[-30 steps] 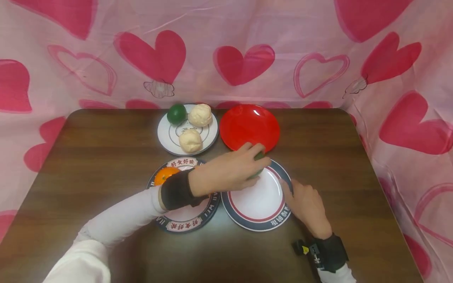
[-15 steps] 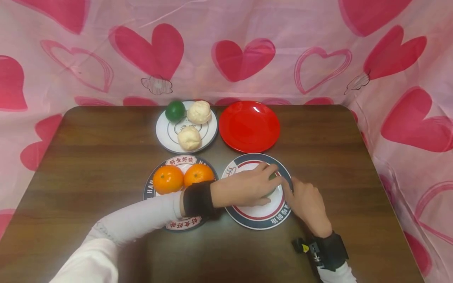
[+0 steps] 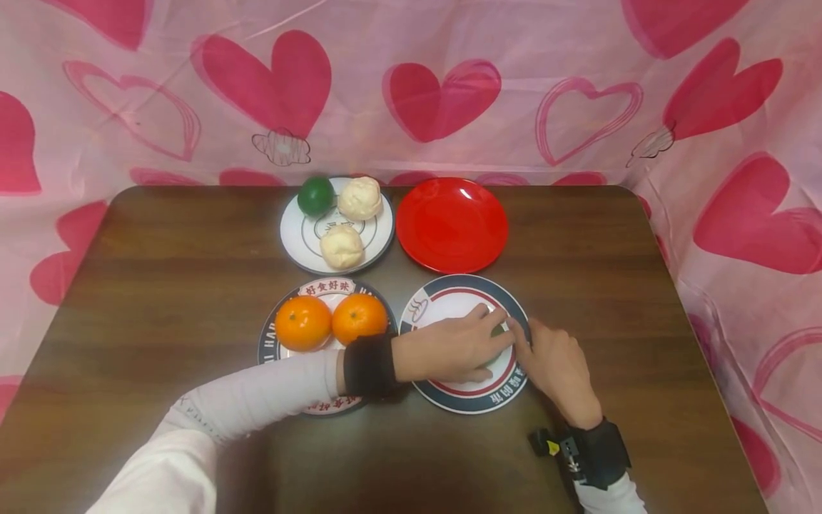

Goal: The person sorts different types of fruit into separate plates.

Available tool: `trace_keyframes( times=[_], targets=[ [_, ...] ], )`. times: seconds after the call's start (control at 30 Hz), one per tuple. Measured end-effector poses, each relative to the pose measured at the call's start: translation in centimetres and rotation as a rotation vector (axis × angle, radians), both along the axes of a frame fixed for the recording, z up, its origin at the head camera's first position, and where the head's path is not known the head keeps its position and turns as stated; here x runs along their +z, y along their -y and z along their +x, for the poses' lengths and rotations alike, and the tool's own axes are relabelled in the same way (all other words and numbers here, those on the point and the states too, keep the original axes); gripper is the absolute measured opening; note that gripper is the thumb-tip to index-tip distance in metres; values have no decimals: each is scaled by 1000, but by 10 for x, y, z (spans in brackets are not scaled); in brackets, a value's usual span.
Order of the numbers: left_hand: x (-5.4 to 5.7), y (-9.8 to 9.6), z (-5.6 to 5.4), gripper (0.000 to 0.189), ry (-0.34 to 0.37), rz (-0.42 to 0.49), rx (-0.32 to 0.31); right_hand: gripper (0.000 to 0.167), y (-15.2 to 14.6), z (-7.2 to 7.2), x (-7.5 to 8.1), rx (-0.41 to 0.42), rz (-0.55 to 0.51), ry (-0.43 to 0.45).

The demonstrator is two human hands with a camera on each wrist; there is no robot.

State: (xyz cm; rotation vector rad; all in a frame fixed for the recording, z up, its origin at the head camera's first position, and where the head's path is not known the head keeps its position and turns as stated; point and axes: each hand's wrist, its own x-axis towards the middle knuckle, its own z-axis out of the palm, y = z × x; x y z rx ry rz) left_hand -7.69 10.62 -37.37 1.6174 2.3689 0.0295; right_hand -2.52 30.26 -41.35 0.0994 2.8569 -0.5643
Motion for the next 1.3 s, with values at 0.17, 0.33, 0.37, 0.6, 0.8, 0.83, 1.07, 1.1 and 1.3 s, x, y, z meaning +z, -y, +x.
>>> trace_keyframes(
  times=[0.17,0.33,0.37,0.6,0.8,0.83,1.07,1.1,1.3],
  targets=[
    [-2,0,1,64,-29,-5,-26,42,1,0,-1,-1,6,-5],
    [-4,-2,2,62,-50,-36,-26,40,1,0,-2,5,15,-18],
    [-4,-2,3,63,-49,-42,-24,39,1,0,-2,6,16,-22],
    [3,0,4,73,-32,-60,10,39,1,0,-2,13,14,-30],
    [25,9,-2,71,-36,-31,40,39,1,1,0,5,15,-11],
    [30,11,-4,71,-27,-27,50,40,1,1,0,5,13,-11],
    [70,41,-32,76,-57,68,156,50,0,3,0,8,-7,-22],
    [76,47,-38,76,-71,78,183,51,0,3,0,8,-8,-24],
    [99,89,-74,75,-119,160,343,55,0,2,0,2,-16,-17]
  ],
)
